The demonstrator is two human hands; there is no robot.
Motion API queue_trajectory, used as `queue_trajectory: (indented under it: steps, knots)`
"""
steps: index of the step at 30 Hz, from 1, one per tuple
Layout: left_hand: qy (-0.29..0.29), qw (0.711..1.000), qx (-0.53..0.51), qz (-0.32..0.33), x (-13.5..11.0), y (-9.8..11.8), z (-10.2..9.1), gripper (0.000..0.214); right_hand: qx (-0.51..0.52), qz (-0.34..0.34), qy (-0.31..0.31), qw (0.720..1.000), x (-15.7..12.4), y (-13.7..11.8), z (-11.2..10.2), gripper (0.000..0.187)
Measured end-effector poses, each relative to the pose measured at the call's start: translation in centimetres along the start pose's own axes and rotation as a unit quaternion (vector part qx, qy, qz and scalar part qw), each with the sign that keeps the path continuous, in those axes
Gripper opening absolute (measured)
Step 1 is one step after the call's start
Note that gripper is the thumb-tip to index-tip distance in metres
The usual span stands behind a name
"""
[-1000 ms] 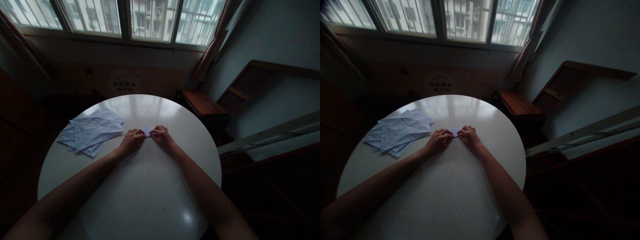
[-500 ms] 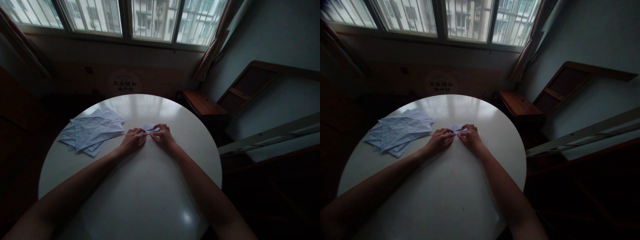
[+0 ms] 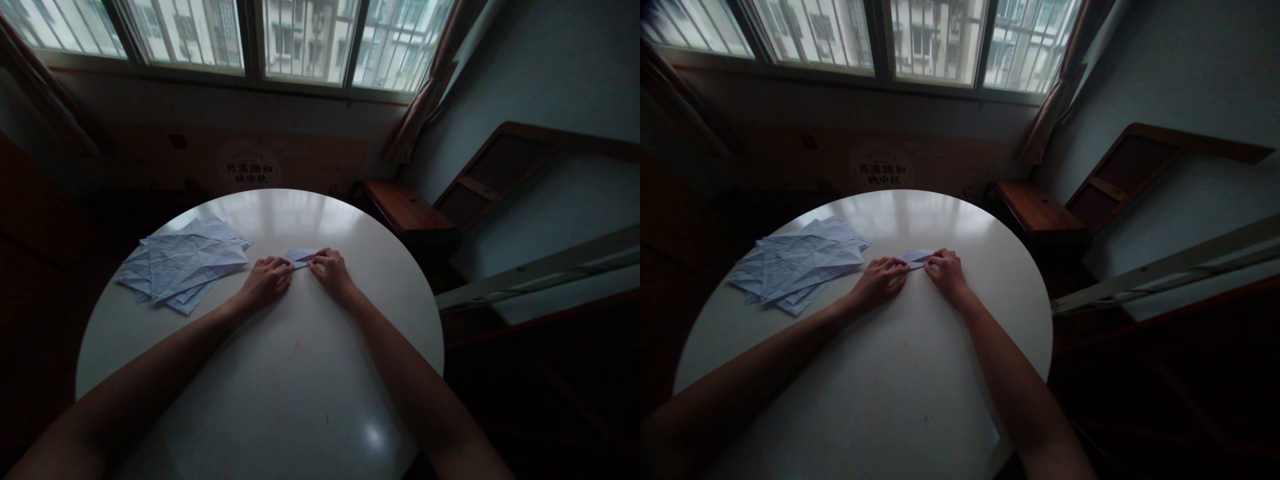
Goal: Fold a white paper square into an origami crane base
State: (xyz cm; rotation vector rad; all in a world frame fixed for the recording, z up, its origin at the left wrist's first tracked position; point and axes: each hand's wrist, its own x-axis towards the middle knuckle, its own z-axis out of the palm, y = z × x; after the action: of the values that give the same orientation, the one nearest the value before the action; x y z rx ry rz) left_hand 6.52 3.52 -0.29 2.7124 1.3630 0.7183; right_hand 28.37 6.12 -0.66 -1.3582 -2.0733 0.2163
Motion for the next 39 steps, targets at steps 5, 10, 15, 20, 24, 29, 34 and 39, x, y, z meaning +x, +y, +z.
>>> queue_trajectory:
  steps: [5, 10, 15, 20, 24, 29, 34, 39]
  knots:
    - [-0.005, 1.000, -0.004, -0.006, 0.03, 0.11, -0.13, 0.031, -0.005, -0.006, -0.013, 1.000, 0.01, 0.23, 0.01, 0.011]
    - [-0.004, 1.000, 0.002, -0.002, 0.00, -0.07, 0.06, 0.031, -0.003, -0.010, -0.010, 1.000, 0.00, 0.37, 0.09, 0.010]
    - [-0.003, 1.000, 0.003, 0.003, -0.04, -0.06, 0.07, 0.031, -0.002, -0.005, -0.016, 1.000, -0.07, 0.19, -0.05, 0.011]
    - [-0.005, 1.000, 0.000, 0.001, 0.00, -0.07, 0.01, 0.030, 0.002, -0.005, -0.016, 1.000, -0.04, 0.24, 0.00, 0.012]
    - [-0.008, 1.000, 0.003, 0.002, 0.05, -0.01, -0.10, 0.030, 0.008, 0.004, -0.020, 1.000, 0.04, 0.32, 0.06, 0.013]
    - [-0.007, 1.000, 0.005, 0.005, 0.01, 0.03, -0.08, 0.030, 0.005, 0.012, -0.025, 1.000, 0.03, 0.11, -0.08, 0.013]
    - [-0.007, 1.000, 0.003, 0.005, -0.02, -0.10, -0.03, 0.031, -0.007, 0.012, -0.035, 0.999, 0.01, -0.17, -0.31, 0.015]
    - [-0.008, 1.000, 0.004, 0.004, -0.03, -0.24, 0.07, 0.031, -0.011, 0.018, -0.039, 0.999, 0.02, -0.32, -0.45, 0.016]
